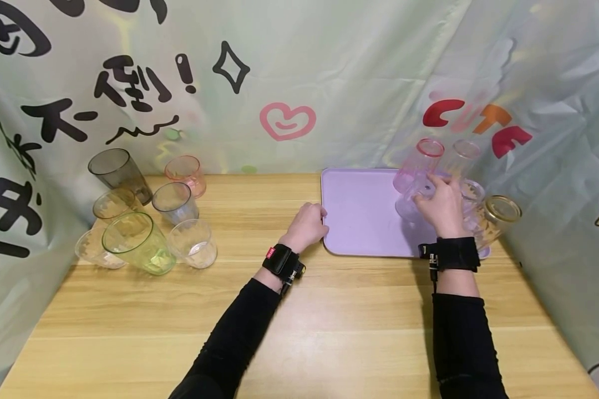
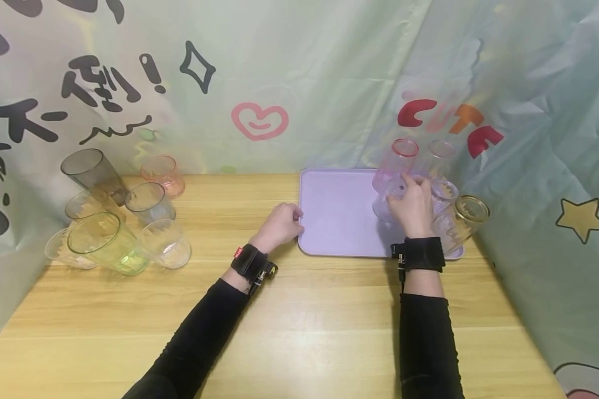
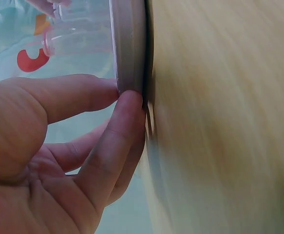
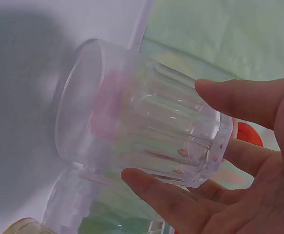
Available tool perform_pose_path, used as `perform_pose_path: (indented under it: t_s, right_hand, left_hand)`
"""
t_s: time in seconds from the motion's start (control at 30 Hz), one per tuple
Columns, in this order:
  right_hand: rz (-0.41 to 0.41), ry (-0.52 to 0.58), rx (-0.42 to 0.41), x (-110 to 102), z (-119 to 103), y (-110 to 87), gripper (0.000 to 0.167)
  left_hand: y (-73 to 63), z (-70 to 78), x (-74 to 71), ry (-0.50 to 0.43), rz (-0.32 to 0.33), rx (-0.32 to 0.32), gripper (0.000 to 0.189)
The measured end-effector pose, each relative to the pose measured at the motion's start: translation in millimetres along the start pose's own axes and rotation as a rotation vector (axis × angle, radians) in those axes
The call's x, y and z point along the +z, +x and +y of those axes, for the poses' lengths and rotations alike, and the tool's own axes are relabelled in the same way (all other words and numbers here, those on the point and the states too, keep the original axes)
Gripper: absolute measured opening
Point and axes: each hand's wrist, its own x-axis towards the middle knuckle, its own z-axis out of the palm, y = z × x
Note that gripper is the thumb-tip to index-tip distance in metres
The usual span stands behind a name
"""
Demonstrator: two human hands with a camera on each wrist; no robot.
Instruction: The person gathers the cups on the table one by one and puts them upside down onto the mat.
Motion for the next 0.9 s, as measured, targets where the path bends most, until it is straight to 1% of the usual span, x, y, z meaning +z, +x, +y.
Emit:
perform_pose_path:
  t_s: [0.27, 0.43, 0.53, 0.63, 0.8, 0.9]
  right_hand:
    - [-0.034, 0.009, 0.038, 1, 2, 0.9, 0.066]
    - [-0.053, 0.012, 0.047, 0, 2, 0.8, 0.066]
    - [-0.055, 0.007, 0.038, -3, 1, -0.6, 0.066]
    - [-0.009, 0.023, 0.003, -5, -3, -2.4, 0.066]
    - [0.126, 0.077, -0.065, -9, -21, -7.3, 0.06]
    - [0.156, 0.109, -0.102, -10, -36, -11.1, 0.057]
  left_hand:
    - [-1.0, 0.9, 0.1, -0.023, -0.01, -0.016, 0.038]
    - [-1.8, 2.1, -0.4, -0.033, -0.017, -0.024, 0.039]
    - [-2.2, 2.8, -0.2, -0.033, -0.023, -0.028, 0.039]
    - [-2.3, 3.2, -0.8, -0.018, -0.018, -0.024, 0.039]
    - [-3.4, 3.7, -2.7, -0.003, 0.004, -0.015, 0.043]
    - [-5.2, 3.9, -4.4, -0.015, 0.038, -0.019, 0.043]
